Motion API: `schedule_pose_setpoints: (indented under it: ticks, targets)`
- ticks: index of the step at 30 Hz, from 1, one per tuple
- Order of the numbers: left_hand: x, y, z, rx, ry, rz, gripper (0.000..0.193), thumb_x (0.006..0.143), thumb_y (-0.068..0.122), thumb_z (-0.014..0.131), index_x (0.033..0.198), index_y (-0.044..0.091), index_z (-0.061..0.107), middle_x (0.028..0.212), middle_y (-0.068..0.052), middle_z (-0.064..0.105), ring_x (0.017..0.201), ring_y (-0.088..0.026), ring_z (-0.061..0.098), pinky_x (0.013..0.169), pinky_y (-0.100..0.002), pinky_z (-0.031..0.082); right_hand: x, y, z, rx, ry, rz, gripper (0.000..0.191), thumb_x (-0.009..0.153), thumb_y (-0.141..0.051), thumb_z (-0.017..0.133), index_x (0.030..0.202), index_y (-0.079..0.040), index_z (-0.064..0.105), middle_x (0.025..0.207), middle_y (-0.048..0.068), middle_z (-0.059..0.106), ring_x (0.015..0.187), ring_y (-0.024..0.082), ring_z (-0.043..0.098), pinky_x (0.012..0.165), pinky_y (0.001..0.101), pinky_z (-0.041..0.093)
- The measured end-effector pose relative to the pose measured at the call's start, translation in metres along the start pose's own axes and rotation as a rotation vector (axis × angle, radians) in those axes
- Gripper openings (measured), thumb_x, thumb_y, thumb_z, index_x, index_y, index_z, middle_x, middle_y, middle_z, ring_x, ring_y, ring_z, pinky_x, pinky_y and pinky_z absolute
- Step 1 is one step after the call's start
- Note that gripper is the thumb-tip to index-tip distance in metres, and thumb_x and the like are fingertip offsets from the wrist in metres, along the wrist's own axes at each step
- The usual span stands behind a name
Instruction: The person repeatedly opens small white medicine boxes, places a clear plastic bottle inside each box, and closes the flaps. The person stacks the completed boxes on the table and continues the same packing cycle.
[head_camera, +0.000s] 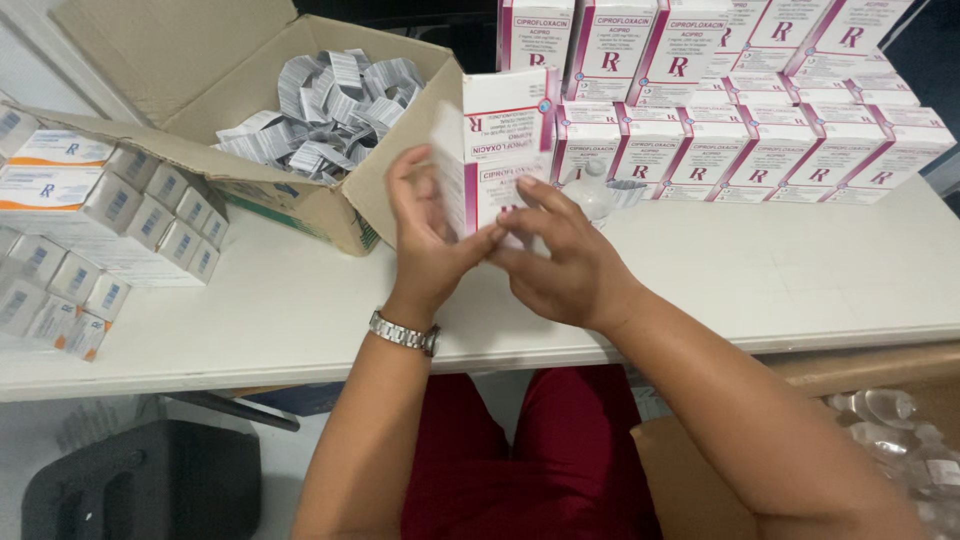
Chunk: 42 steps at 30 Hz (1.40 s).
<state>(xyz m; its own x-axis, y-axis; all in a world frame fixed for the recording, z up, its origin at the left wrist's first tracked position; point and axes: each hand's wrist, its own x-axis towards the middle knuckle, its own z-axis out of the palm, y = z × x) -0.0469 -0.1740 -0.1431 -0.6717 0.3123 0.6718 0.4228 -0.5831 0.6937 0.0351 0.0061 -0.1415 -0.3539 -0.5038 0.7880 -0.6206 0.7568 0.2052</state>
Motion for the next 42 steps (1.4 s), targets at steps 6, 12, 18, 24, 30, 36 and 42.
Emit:
schedule_pose_setpoints:
  ticks: [6,12,18,24,30,36,42]
  targets:
    - [-0.010,-0.004,0.010,1.039,-0.073,0.486,0.095,0.074,0.030,0.095,0.142,0.009,0.032,0.127,-0.019,0.044,0.118,-0.036,0.049,0.103,-0.052,0.045,0.009,-0.004,-0.010,0.822,0.135,0.685,0.083,0.088,-0.020,0.083,0.145,-0.004,0.025,0.146,0.019,0.044,0.146,0.033,0.047,0.122,0.0443,0.045]
    - [-0.018,-0.012,0.004,0.923,-0.131,0.451,0.072,0.078,0.018,0.088,0.134,0.013,0.044,0.128,-0.012,0.044,0.118,-0.031,0.049,0.102,-0.045,0.047,0.018,0.007,0.000,0.759,0.098,0.765,0.092,0.081,-0.010,0.085,0.148,-0.004,0.023,0.141,0.018,0.054,0.139,0.028,0.054,0.119,0.0411,0.044]
    - [-0.013,-0.012,0.009,1.035,-0.073,0.325,0.072,0.073,0.017,0.092,0.133,0.016,0.051,0.147,-0.025,0.032,0.132,-0.041,0.046,0.113,-0.048,0.047,0.022,0.006,0.004,0.756,-0.149,0.811,0.092,0.079,-0.001,0.077,0.156,-0.003,0.028,0.143,0.015,0.055,0.129,0.027,0.057,0.105,0.0394,0.048]
    - [-0.007,-0.011,0.012,0.876,-0.062,0.216,0.086,0.077,0.021,0.096,0.143,0.008,0.042,0.156,-0.027,0.028,0.144,-0.045,0.041,0.117,-0.046,0.045,0.024,0.011,-0.023,0.407,-0.258,0.841,0.091,0.074,-0.010,0.085,0.150,-0.007,0.037,0.136,0.018,0.050,0.118,0.027,0.057,0.097,0.0385,0.052]
    - [-0.006,-0.010,0.013,0.815,-0.016,0.084,0.111,0.071,0.013,0.097,0.154,0.003,0.025,0.152,-0.019,0.040,0.142,-0.036,0.049,0.120,-0.042,0.044,0.012,0.039,-0.039,0.335,0.027,0.860,0.052,0.076,0.002,0.069,0.127,-0.008,0.061,0.116,0.011,0.068,0.106,0.025,0.067,0.091,0.0404,0.054]
    - [-0.004,-0.004,0.020,0.818,-0.071,0.133,0.114,0.070,0.012,0.098,0.155,0.007,0.021,0.155,-0.020,0.030,0.140,-0.033,0.050,0.114,-0.039,0.054,0.005,0.056,-0.060,-0.122,-0.479,1.221,0.034,0.081,-0.014,0.073,0.113,-0.025,0.077,0.101,0.007,0.071,0.098,0.029,0.069,0.083,0.0433,0.053]
    - [-0.001,-0.002,0.022,0.849,-0.095,0.143,0.114,0.073,0.010,0.096,0.157,0.007,0.019,0.154,-0.020,0.031,0.138,-0.033,0.050,0.113,-0.039,0.054,0.014,0.043,-0.058,-0.198,-0.538,1.162,0.036,0.088,-0.017,0.074,0.123,-0.022,0.068,0.111,0.014,0.067,0.100,0.035,0.068,0.083,0.0472,0.054]
